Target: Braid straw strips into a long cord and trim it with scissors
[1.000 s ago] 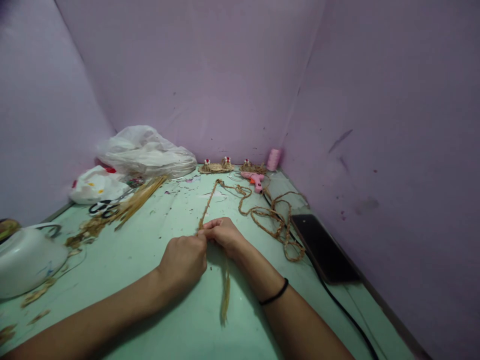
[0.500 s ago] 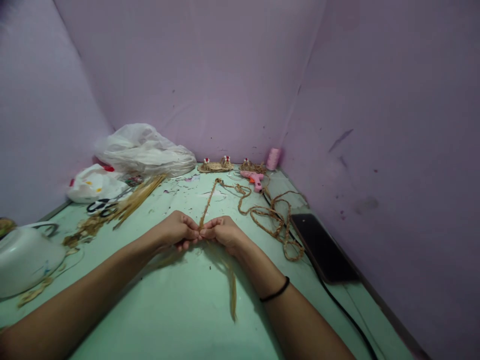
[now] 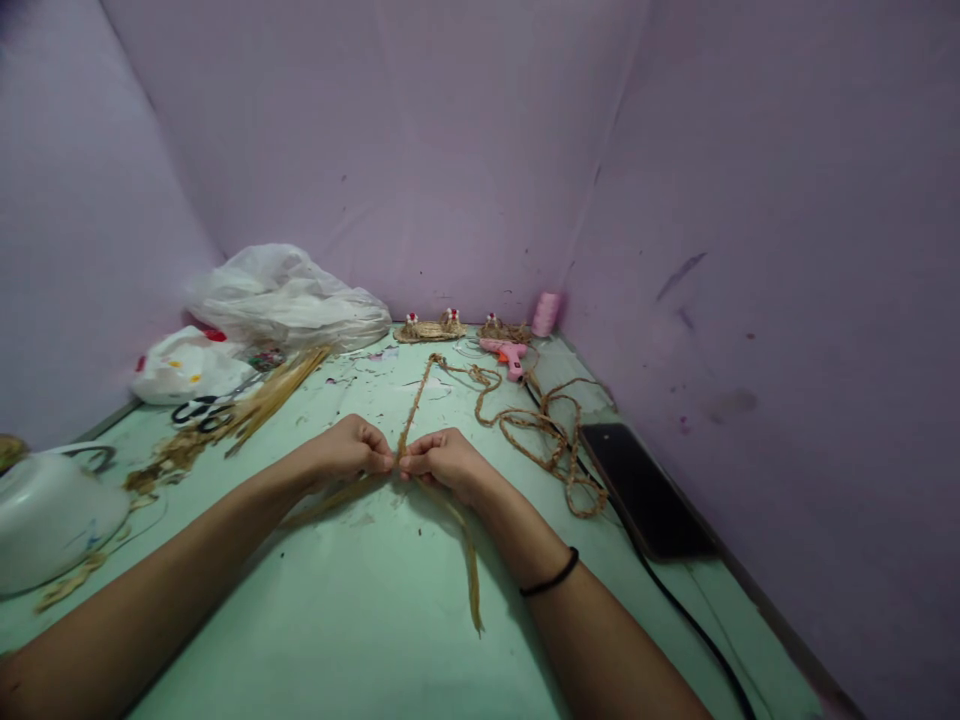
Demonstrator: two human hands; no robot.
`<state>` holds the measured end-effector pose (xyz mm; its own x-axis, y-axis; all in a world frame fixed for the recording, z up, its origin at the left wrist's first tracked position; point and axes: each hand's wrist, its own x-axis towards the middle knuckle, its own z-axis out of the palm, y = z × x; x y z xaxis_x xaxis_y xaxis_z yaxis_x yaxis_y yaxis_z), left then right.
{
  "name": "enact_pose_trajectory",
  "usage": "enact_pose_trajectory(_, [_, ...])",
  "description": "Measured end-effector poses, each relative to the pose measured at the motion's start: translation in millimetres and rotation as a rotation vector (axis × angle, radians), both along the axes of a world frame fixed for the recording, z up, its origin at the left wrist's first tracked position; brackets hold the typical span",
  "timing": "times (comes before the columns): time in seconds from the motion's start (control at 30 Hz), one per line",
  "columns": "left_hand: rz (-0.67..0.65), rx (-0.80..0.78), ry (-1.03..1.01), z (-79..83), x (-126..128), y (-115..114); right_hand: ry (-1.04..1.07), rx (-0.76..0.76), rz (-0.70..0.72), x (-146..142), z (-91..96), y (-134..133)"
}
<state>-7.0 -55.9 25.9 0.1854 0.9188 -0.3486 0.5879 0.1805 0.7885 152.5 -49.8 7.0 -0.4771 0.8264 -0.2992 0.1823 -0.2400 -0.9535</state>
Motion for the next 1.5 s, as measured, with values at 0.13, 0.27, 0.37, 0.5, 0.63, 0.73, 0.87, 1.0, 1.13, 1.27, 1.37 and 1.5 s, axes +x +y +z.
enact_pose_trajectory(0.13, [-0.141, -0.078, -0.037, 1.0, -7.8, 0.3, 0.030, -0.049, -0.010, 1.1, -1.5, 1.3])
enact_pose_trajectory(0.27, [-0.134, -0.138, -0.012, 7.6, -11.4, 0.4, 0.016, -0.046, 0.021, 2.0, -3.1, 2.9])
enact_pose_trajectory(0.37, [-0.118, -0.158, -0.003, 9.7, -12.7, 1.4, -0.005, -0.027, 0.054, 2.8, -3.5, 3.2])
enact_pose_trajectory(0.5, [-0.141, -0.158, 0.002, 6.1, -14.9, 3.3, -0.044, -0.015, 0.072, 3.4, -3.9, 3.6])
enact_pose_trajectory(0.63, [-0.194, -0.150, -0.002, 3.7, -15.4, 3.2, -0.042, 0.008, 0.072, 3.0, -3.1, 3.1])
enact_pose_trajectory(0.73, [-0.200, -0.154, 0.005, 4.9, -15.5, 3.1, -0.044, 0.000, 0.059, 2.5, -1.6, 1.8])
enact_pose_trajectory(0.87, [-0.182, -0.164, 0.089, 8.1, -18.2, 4.4, -0.045, -0.020, 0.076, 2.7, -1.4, 1.6])
enact_pose_trajectory(1.0, [-0.236, -0.157, 0.061, 11.4, -20.3, 5.1, -0.062, -0.033, 0.098, 3.8, -2.7, 3.0])
enact_pose_trajectory(1.13, [-0.221, -0.167, 0.060, 11.2, -20.5, 5.5, -0.116, -0.033, 0.106, 4.3, -2.0, 3.2])
enact_pose_trajectory(1.27, [-0.199, -0.172, 0.062, 8.9, -21.7, 6.6, -0.132, -0.018, 0.124, 4.6, -2.2, 3.4])
enact_pose_trajectory(1.37, [-0.216, -0.164, 0.057, 6.7, -19.4, 5.6, -0.124, 0.004, 0.126, 5.2, -4.9, 4.3])
enact_pose_trajectory(1.5, [-0.198, -0.164, -0.035, 0.3, -9.7, 1.8, -0.076, 0.028, 0.132, 5.5, -8.3, 5.0])
